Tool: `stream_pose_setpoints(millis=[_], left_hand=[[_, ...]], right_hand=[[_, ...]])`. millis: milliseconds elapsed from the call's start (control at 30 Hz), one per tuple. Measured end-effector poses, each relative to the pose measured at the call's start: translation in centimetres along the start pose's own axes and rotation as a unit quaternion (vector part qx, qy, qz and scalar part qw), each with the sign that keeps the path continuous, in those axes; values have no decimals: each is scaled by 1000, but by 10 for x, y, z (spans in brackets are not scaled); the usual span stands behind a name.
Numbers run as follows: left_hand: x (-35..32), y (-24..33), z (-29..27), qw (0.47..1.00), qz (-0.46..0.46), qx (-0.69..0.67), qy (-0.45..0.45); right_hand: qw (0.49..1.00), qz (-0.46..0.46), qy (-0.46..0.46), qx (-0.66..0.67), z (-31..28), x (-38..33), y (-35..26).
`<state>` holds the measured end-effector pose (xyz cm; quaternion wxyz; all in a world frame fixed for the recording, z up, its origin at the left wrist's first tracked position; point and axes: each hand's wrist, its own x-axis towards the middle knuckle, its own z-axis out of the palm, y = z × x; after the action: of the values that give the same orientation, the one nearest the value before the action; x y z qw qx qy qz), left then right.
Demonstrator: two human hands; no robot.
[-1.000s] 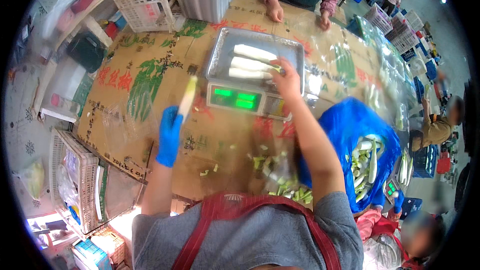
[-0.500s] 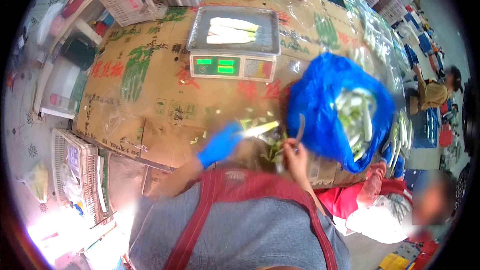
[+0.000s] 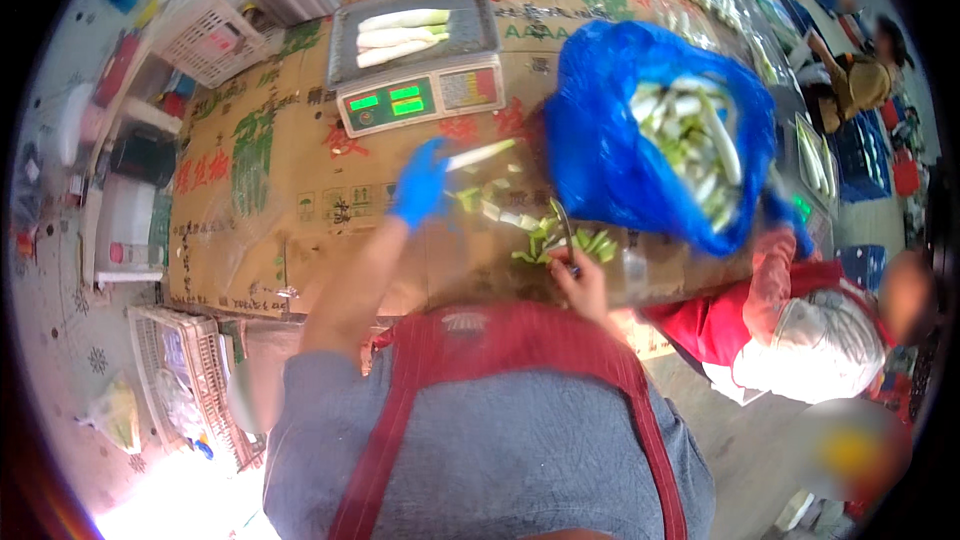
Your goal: The person repeatedly picks up white vegetables from a blue bag, trims the ends by hand, and places the trimmed pieces onto a digital scale. The person also discards the trimmings onto the table surface.
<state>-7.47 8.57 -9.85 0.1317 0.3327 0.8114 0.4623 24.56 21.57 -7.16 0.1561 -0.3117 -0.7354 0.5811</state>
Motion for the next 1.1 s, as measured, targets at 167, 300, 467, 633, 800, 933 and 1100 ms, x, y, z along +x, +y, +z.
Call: stream_pose_setpoints(millis=[167,300,467,633,800,933,1100], left_hand=[[-61,-73,-57,954,-39,286,81],[-107,-66,-30,938,22,340,68],[-107,-23,32,995,71,26,-67],[-110,-34,13,994,-76,-39,75],[-113,-14,-22,994,-14,-16,104],[-80,6,0,993,37,-93,56],[-56,99,21,983,39,-176,-30]], right_hand=[[996,47,66,40,-23,-12,-4],[995,16,91,26,-28,-14,-2],[988,-8,-52,-148,0,11,-14],[979,-131,-54,-149,19,19,-5],[931,-265,188,-164,-121,82,-76],[816,-153,427,-359,-260,173,-40],[861,-6,296,-413,-282,208,16]])
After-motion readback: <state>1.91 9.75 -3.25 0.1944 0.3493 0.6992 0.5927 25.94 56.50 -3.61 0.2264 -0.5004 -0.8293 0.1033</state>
